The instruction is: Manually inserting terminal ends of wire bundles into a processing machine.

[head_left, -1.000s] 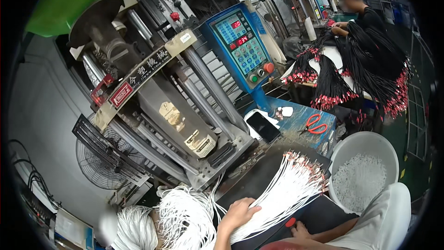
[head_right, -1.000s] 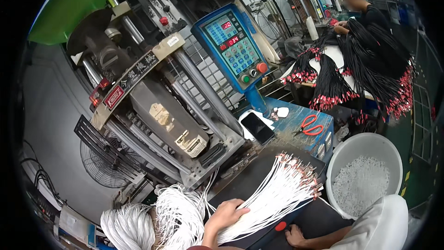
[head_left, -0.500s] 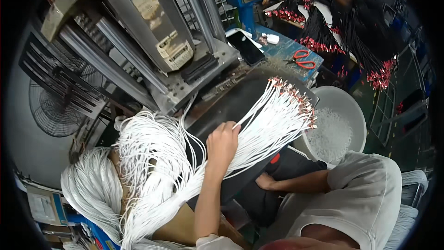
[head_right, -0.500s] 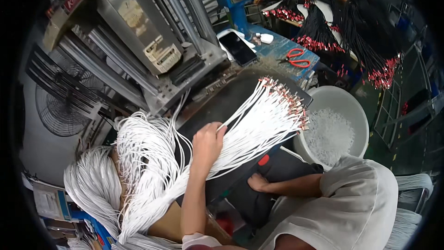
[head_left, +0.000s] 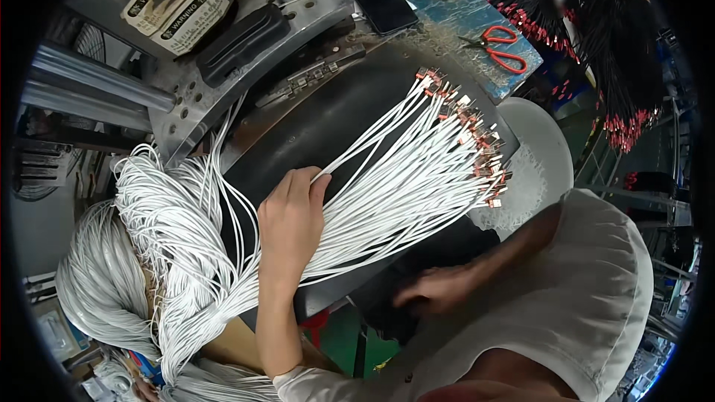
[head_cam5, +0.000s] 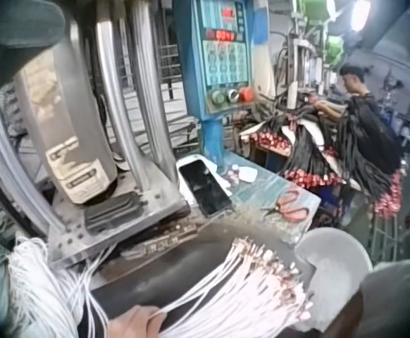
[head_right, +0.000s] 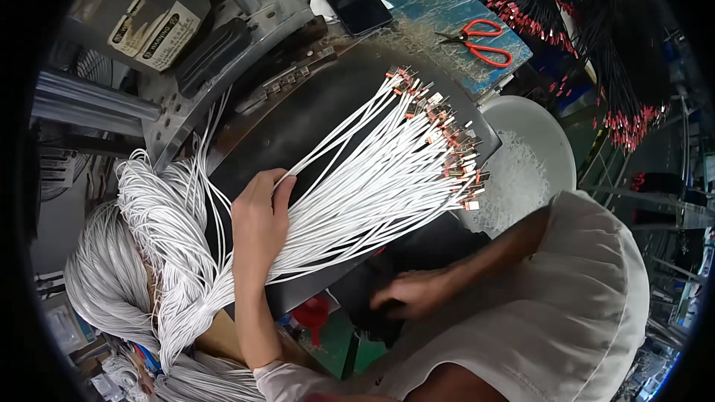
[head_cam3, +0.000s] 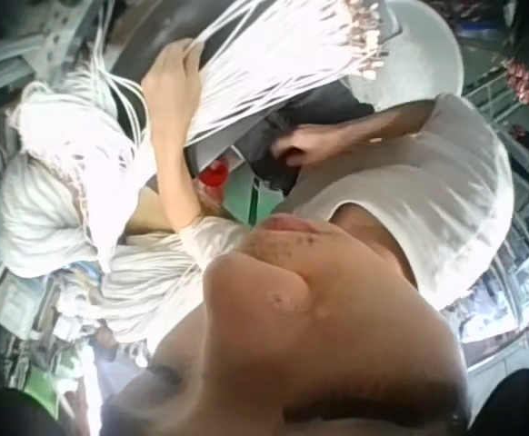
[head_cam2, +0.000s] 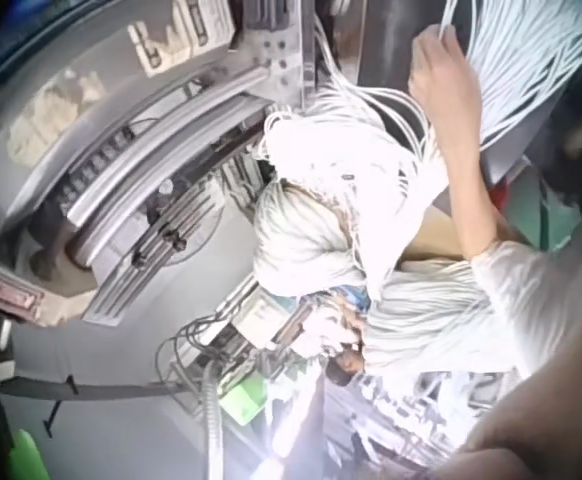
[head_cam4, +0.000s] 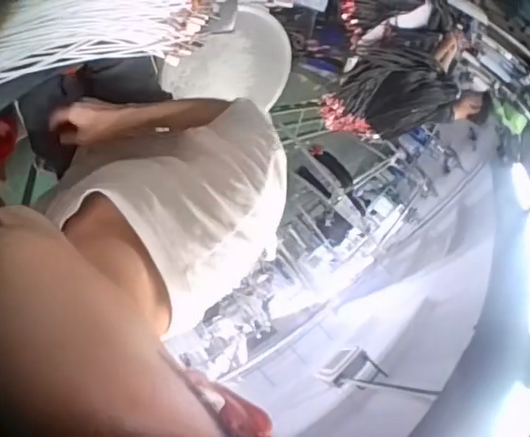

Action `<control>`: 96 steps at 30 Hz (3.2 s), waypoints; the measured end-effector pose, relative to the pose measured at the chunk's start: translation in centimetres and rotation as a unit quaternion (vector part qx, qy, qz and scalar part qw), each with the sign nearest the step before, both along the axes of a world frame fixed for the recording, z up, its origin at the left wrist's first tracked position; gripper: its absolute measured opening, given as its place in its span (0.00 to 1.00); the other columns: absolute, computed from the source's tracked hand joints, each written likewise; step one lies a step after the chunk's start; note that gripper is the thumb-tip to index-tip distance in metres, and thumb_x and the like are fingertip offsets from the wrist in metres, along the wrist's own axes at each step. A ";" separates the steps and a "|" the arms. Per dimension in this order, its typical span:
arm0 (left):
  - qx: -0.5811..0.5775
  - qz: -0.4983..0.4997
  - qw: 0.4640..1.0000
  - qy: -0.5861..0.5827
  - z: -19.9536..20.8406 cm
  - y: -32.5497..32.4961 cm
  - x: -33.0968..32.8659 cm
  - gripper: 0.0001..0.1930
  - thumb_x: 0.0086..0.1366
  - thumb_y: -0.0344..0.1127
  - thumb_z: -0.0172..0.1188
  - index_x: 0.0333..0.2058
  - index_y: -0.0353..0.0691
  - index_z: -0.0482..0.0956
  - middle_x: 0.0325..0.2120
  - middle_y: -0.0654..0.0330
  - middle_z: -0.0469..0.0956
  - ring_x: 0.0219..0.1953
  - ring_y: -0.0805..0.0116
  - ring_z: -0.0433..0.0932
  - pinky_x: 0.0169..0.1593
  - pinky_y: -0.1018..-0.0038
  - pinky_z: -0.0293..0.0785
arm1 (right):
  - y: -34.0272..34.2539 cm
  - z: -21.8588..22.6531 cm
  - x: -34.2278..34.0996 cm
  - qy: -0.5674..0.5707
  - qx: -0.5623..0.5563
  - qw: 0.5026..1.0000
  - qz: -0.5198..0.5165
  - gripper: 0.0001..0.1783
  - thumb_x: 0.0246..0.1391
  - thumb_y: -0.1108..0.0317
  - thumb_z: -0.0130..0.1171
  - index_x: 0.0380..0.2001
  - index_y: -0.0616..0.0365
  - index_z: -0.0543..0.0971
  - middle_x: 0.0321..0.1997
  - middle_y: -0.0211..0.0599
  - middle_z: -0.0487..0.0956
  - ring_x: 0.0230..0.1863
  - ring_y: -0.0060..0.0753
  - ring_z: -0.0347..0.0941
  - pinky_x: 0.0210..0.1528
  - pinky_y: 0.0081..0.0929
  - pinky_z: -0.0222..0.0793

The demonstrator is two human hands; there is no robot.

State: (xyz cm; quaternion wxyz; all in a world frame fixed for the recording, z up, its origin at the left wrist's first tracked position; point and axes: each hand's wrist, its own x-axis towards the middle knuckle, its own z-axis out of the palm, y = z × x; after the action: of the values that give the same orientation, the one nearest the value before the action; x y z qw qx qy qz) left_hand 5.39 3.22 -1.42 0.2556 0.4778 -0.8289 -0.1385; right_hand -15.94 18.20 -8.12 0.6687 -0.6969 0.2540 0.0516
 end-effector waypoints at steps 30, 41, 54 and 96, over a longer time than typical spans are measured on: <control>0.502 -0.033 0.754 0.423 1.6 -3.1 -4.5 0.14 0.74 0.36 0.54 0.49 0.30 0.74 0.34 0.59 0.78 0.25 0.77 0.71 0.30 0.80 0.66 | -29.3 8.3 -3.7 0.127 -0.451 0.864 -0.183 0.34 0.63 0.43 0.54 0.58 0.63 0.74 0.56 0.49 0.76 0.54 0.43 0.73 0.54 0.36 0.69; 0.467 0.034 0.718 0.514 0.4 -1.6 -3.2 0.09 0.67 0.29 0.62 0.44 0.31 0.79 0.36 0.57 0.82 0.33 0.74 0.81 0.37 0.78 0.78 | -26.2 6.7 -1.6 0.164 -0.505 0.817 -0.225 0.22 0.64 0.55 0.57 0.48 0.64 0.76 0.44 0.43 0.79 0.41 0.39 0.78 0.43 0.33 0.74; 0.416 0.100 0.785 0.449 0.1 -2.3 -4.0 0.09 0.67 0.29 0.63 0.41 0.29 0.79 0.33 0.57 0.84 0.30 0.77 0.79 0.36 0.81 0.76 | -24.0 6.1 -1.9 -0.127 -0.080 0.922 -0.358 0.18 0.69 0.56 0.52 0.43 0.63 0.79 0.33 0.29 0.79 0.34 0.19 0.75 0.38 0.19 0.72; 0.465 0.093 0.760 0.445 0.8 -2.3 -3.0 0.14 0.66 0.29 0.64 0.49 0.34 0.77 0.29 0.62 0.81 0.30 0.78 0.80 0.32 0.81 0.81 | -23.7 7.6 -3.0 -0.050 -0.136 0.944 -0.296 0.21 0.52 0.65 0.71 0.47 0.63 0.80 0.30 0.25 0.83 0.24 0.08 0.73 0.22 0.08 0.58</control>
State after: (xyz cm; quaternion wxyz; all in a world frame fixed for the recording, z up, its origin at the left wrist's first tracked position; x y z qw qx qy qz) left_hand 2.36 0.96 -0.61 0.3538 0.4974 -0.4070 -0.6796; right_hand -18.92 -5.50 -0.49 0.5644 -0.6765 0.4195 -0.2188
